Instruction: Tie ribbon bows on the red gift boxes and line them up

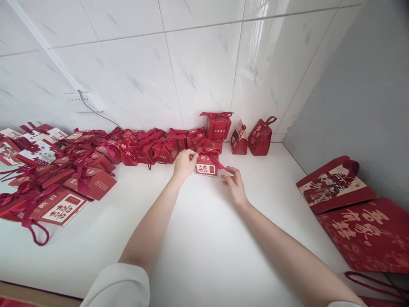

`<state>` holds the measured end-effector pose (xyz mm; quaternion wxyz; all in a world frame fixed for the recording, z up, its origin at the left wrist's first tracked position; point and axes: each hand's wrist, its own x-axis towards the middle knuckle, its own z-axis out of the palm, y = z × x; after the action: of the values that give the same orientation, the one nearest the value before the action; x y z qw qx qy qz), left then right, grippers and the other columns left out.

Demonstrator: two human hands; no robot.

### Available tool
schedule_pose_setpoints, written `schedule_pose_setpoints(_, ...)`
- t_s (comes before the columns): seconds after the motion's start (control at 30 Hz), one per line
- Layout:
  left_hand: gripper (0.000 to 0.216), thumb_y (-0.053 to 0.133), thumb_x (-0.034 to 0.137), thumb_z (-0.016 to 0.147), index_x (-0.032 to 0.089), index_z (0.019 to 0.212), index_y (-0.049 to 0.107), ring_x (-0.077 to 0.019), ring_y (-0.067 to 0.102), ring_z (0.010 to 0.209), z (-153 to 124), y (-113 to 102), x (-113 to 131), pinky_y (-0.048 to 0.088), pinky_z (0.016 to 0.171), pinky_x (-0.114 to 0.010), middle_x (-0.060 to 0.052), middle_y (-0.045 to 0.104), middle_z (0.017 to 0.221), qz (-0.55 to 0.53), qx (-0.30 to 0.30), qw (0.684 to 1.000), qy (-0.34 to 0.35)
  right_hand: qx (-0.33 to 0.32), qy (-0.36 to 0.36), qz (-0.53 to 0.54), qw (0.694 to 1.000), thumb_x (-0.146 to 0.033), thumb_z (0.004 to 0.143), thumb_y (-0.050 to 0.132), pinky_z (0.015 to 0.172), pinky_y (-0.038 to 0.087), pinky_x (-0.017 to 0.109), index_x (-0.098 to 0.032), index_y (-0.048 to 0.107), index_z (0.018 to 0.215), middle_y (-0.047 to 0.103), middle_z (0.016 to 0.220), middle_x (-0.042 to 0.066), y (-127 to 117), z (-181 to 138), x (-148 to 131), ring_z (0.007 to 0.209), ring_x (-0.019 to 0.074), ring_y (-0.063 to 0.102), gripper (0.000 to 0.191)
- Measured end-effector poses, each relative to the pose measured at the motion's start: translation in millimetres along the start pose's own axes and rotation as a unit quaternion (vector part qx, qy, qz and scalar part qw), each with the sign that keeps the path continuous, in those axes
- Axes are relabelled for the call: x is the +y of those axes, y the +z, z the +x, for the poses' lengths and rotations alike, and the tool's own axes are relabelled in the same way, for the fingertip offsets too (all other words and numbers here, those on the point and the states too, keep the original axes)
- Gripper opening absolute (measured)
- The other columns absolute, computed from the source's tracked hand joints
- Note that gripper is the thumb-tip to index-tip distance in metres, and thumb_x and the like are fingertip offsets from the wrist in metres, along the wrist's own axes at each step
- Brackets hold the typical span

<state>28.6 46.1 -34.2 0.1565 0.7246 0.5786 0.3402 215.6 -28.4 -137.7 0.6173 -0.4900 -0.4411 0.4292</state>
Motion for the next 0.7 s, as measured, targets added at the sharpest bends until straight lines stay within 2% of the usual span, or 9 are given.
schedule_pose_setpoints(0.1, 0.028, 0.053, 0.046, 0.081, 0.018, 0.077, 0.060, -0.0173, 0.058, 0.073, 4.8, -11.6, -2.0, 0.043, 0.068, -0.029, -0.004, 0.065, 0.078, -0.149, -0.066, 0.983, -0.086, -0.004, 0.005, -0.011, 1.000, -0.048, 0.085, 0.054, 0.085, 0.048, 0.039, -0.027, 0.048, 0.114, 0.052, 0.129, 0.006, 0.0, 0.2, 0.6, 0.095, 0.0214, 0.060, 0.037)
schedule_pose_setpoints(0.17, 0.031, 0.055, 0.050, 0.079, 0.019, 0.074, 0.058, -0.0148, 0.056, 0.067, 5.0, -20.5, -1.2, 0.040, 0.061, -0.027, -0.002, 0.063, 0.072, -0.215, -0.108, 0.965, -0.105, -0.009, 0.003, -0.008, 1.000, -0.048, 0.084, 0.054, 0.083, 0.048, 0.038, -0.026, 0.048, 0.113, 0.051, 0.129, 0.006, 0.3, -0.2, 0.4, 0.093, 0.0210, 0.061, 0.036)
schedule_pose_setpoints(0.23, 0.032, 0.058, 0.051, 0.076, 0.019, 0.074, 0.059, -0.0140, 0.055, 0.065, 4.5, -28.4, -1.7, 0.038, 0.059, -0.026, -0.001, 0.062, 0.069, -0.224, -0.134, 0.958, -0.117, -0.013, 0.001, -0.004, 1.000, -0.047, 0.084, 0.054, 0.082, 0.048, 0.038, -0.026, 0.048, 0.112, 0.051, 0.128, 0.006, 0.5, -0.6, -0.1, 0.092, 0.0206, 0.062, 0.035)
schedule_pose_setpoints(0.33, 0.033, 0.062, 0.050, 0.071, 0.018, 0.072, 0.062, -0.0170, 0.057, 0.067, 5.2, -35.5, -9.3, 0.039, 0.060, -0.029, -0.003, 0.064, 0.069, -0.157, -0.155, 0.964, -0.150, -0.015, 0.000, -0.004, 1.000, -0.046, 0.085, 0.054, 0.081, 0.047, 0.038, -0.026, 0.049, 0.111, 0.052, 0.126, 0.006, 0.5, -0.8, -0.7, 0.091, 0.0201, 0.062, 0.033)
schedule_pose_setpoints(0.4, 0.038, 0.063, 0.054, 0.069, 0.017, 0.076, 0.064, -0.0218, 0.061, 0.077, 6.2, -36.3, -16.9, 0.042, 0.065, -0.032, -0.006, 0.067, 0.079, -0.104, -0.169, 0.965, -0.169, -0.015, 0.000, -0.006, 1.000, -0.045, 0.084, 0.054, 0.081, 0.047, 0.038, -0.026, 0.049, 0.110, 0.052, 0.126, 0.006, 0.4, -0.4, -0.6, 0.090, 0.0198, 0.062, 0.033)
schedule_pose_setpoints(0.47, 0.050, 0.062, 0.060, 0.069, 0.017, 0.095, 0.064, -0.0268, 0.061, 0.097, 6.7, -33.0, -23.1, 0.045, 0.076, -0.034, -0.010, 0.067, 0.105, -0.086, -0.161, 0.970, -0.162, -0.015, 0.001, -0.005, 1.000, -0.045, 0.084, 0.055, 0.081, 0.047, 0.038, -0.026, 0.049, 0.111, 0.053, 0.125, 0.006, 0.3, 0.1, 0.2, 0.089, 0.0197, 0.062, 0.034)
schedule_pose_setpoints(0.57, 0.077, 0.063, 0.062, 0.070, 0.021, 0.132, 0.045, -0.0283, 0.043, 0.130, 6.3, -19.5, -27.1, 0.040, 0.098, -0.036, -0.012, 0.043, 0.144, -0.121, -0.116, 0.981, -0.102, -0.016, 0.002, -0.010, 1.000, -0.045, 0.083, 0.055, 0.081, 0.047, 0.038, -0.026, 0.049, 0.111, 0.054, 0.125, 0.006, 0.0, 0.8, 2.3, 0.088, 0.0198, 0.062, 0.035)
schedule_pose_setpoints(0.63, 0.092, 0.067, 0.059, 0.069, 0.021, 0.144, 0.028, -0.0274, 0.031, 0.139, 5.6, -6.9, -27.1, 0.034, 0.106, -0.036, -0.013, 0.029, 0.153, -0.160, -0.108, 0.978, -0.083, -0.018, 0.003, -0.018, 1.000, -0.046, 0.083, 0.055, 0.082, 0.047, 0.038, -0.026, 0.049, 0.111, 0.054, 0.126, 0.006, -0.1, 0.7, 3.4, 0.088, 0.0201, 0.062, 0.035)
schedule_pose_setpoints(0.7, 0.098, 0.068, 0.054, 0.070, 0.021, 0.148, 0.018, -0.0264, 0.031, 0.140, 4.6, 4.1, -26.1, 0.035, 0.106, -0.035, -0.014, 0.025, 0.155, -0.216, -0.128, 0.963, -0.097, -0.024, 0.003, -0.025, 0.999, -0.047, 0.084, 0.055, 0.083, 0.047, 0.038, -0.026, 0.049, 0.111, 0.054, 0.126, 0.005, 0.0, 0.2, 3.3, 0.089, 0.0202, 0.062, 0.035)
